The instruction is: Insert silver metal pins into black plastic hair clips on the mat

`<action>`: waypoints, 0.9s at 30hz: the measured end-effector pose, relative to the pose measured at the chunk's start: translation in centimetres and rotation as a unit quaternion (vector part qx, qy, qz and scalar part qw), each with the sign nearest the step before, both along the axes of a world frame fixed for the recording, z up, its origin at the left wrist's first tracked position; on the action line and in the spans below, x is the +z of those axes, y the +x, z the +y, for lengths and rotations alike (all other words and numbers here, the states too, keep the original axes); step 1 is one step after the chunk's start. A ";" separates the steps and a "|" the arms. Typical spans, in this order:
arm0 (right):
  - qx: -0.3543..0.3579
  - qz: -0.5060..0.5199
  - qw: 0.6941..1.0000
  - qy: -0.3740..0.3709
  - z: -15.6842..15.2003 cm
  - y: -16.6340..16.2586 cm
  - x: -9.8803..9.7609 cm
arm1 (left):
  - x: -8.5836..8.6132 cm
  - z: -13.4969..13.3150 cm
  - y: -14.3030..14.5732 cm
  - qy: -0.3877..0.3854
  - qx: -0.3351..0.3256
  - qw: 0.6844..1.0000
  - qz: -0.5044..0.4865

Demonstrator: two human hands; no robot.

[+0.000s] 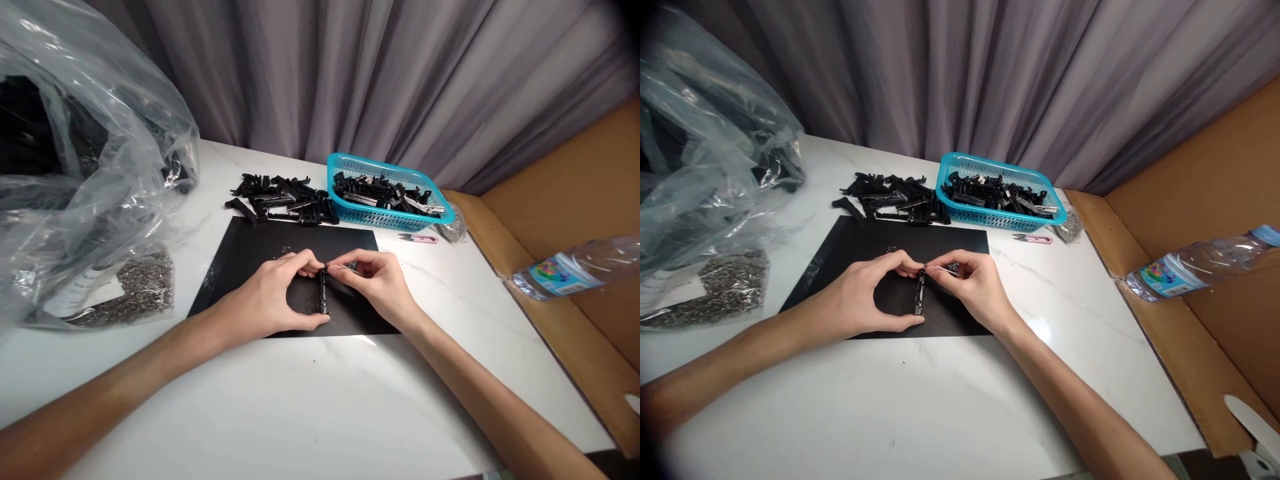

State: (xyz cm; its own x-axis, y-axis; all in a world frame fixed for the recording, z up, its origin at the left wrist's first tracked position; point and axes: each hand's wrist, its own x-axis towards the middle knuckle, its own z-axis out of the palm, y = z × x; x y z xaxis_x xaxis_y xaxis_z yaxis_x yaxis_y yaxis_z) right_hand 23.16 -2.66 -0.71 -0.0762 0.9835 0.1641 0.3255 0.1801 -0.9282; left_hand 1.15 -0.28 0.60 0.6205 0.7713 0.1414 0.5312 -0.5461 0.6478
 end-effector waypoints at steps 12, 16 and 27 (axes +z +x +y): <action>0.027 0.065 0.993 -0.091 0.5 0.2 0.5 | 0.1 0.2 -0.4 -0.010 -0.017 1.000 -0.003; 0.025 0.068 0.993 -0.095 0.8 0.1 0.6 | 0.2 0.3 -0.3 -0.013 -0.018 1.000 -0.004; 0.048 0.064 0.987 -0.141 1.5 0.1 1.5 | 0.1 0.7 0.0 -0.008 -0.032 0.999 -0.020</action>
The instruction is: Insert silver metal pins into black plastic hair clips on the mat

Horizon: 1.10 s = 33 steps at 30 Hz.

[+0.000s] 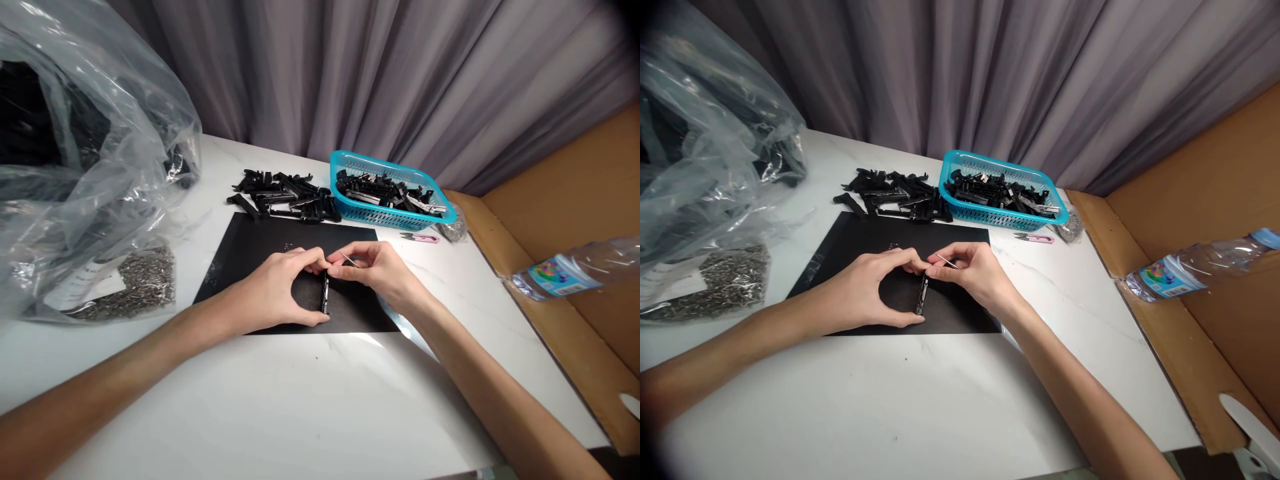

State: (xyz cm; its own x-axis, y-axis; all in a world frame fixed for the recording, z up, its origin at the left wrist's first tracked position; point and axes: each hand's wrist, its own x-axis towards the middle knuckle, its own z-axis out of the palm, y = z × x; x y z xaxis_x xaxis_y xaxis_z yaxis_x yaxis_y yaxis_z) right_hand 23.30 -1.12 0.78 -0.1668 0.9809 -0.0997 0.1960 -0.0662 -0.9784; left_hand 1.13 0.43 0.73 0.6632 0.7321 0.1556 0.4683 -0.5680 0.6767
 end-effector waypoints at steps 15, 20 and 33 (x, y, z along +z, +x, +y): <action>0.033 -0.077 0.995 0.053 -0.3 -0.1 0.2 | 0.2 -0.3 0.3 -0.023 0.031 0.999 0.031; 0.048 -0.063 0.997 0.025 -0.4 1.2 0.5 | 0.2 -0.5 0.3 -0.021 0.023 0.999 0.023; -0.126 -0.195 0.936 0.266 -2.3 1.4 0.5 | -0.2 -0.3 0.2 -0.006 0.019 1.000 0.023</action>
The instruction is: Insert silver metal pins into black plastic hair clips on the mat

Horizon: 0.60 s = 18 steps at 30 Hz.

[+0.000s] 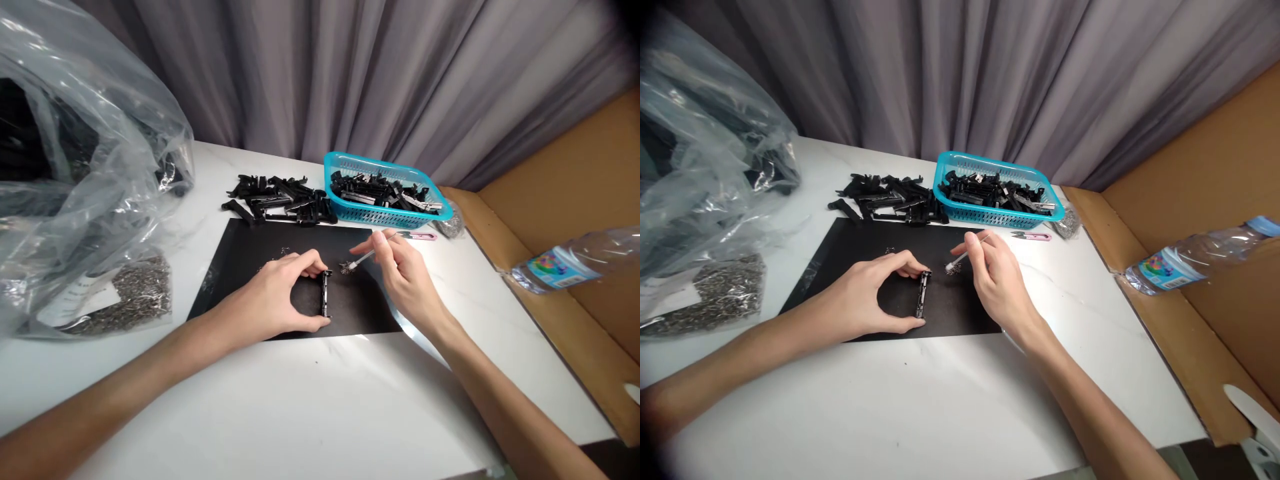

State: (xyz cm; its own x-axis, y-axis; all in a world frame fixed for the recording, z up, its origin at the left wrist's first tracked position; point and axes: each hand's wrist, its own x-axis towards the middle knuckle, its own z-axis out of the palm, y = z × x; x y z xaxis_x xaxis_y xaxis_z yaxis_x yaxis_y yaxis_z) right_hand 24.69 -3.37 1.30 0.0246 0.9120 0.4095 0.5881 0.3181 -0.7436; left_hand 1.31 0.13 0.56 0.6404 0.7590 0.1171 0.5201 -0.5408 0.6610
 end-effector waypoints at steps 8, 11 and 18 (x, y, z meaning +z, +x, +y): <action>0.123 0.246 0.957 -0.098 0.3 -0.9 -1.6 | -0.2 0.1 -0.5 -0.002 -0.011 1.000 0.011; 0.125 0.268 0.950 -0.103 0.5 -1.3 -2.4 | -0.2 -0.1 -0.5 -0.001 -0.016 1.000 0.018; 0.138 0.289 0.943 -0.086 0.6 -1.6 -3.4 | 0.0 -0.5 -0.3 -0.012 -0.018 1.000 0.004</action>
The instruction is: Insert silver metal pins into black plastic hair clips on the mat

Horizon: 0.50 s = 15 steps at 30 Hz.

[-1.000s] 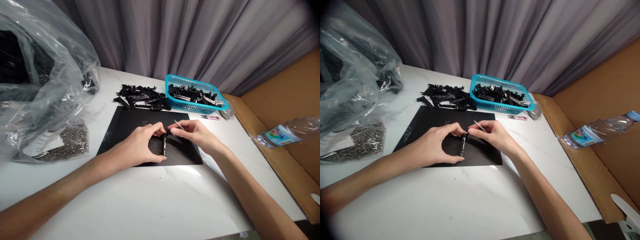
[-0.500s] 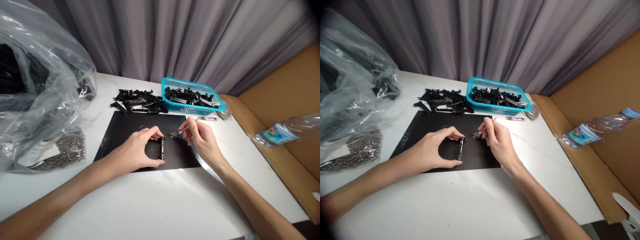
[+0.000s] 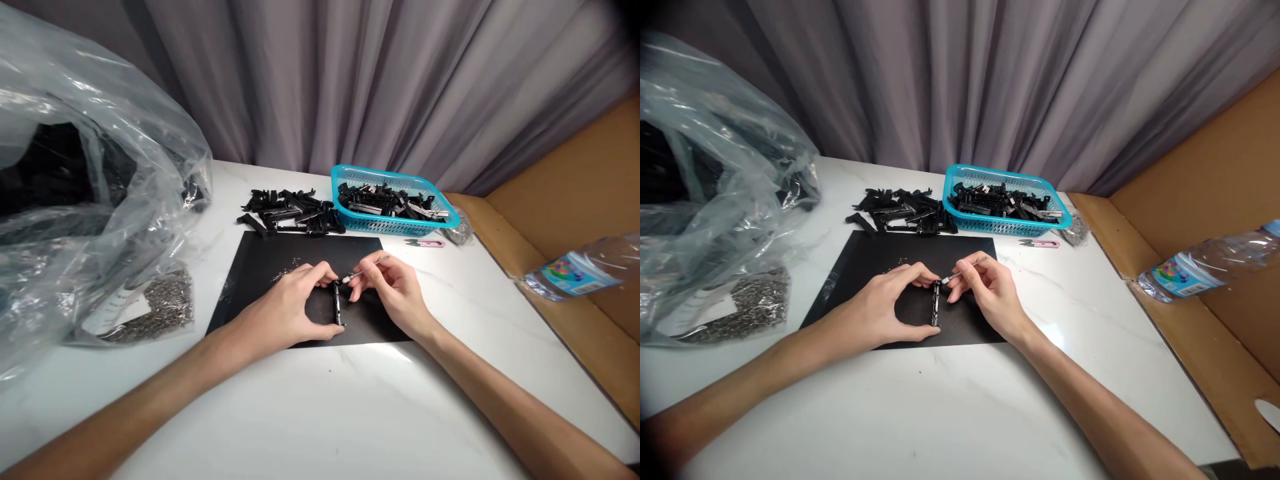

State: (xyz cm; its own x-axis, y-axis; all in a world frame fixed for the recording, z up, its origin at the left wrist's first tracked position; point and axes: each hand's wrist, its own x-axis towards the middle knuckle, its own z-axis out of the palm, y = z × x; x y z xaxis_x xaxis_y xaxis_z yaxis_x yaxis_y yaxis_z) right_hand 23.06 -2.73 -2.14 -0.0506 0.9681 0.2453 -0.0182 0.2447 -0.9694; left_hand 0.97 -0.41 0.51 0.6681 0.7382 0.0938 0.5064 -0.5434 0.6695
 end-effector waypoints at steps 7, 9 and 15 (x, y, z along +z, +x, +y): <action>0.000 -0.026 1.000 0.014 -0.1 -0.2 0.2 | 0.3 0.0 0.1 0.000 -0.001 1.000 0.006; -0.006 -0.040 0.999 0.020 -0.2 -0.3 0.3 | 0.3 0.0 0.2 0.000 0.001 1.000 0.009; -0.010 -0.061 0.997 0.044 -0.6 -0.2 0.5 | 0.3 0.2 0.3 0.008 0.019 1.000 0.005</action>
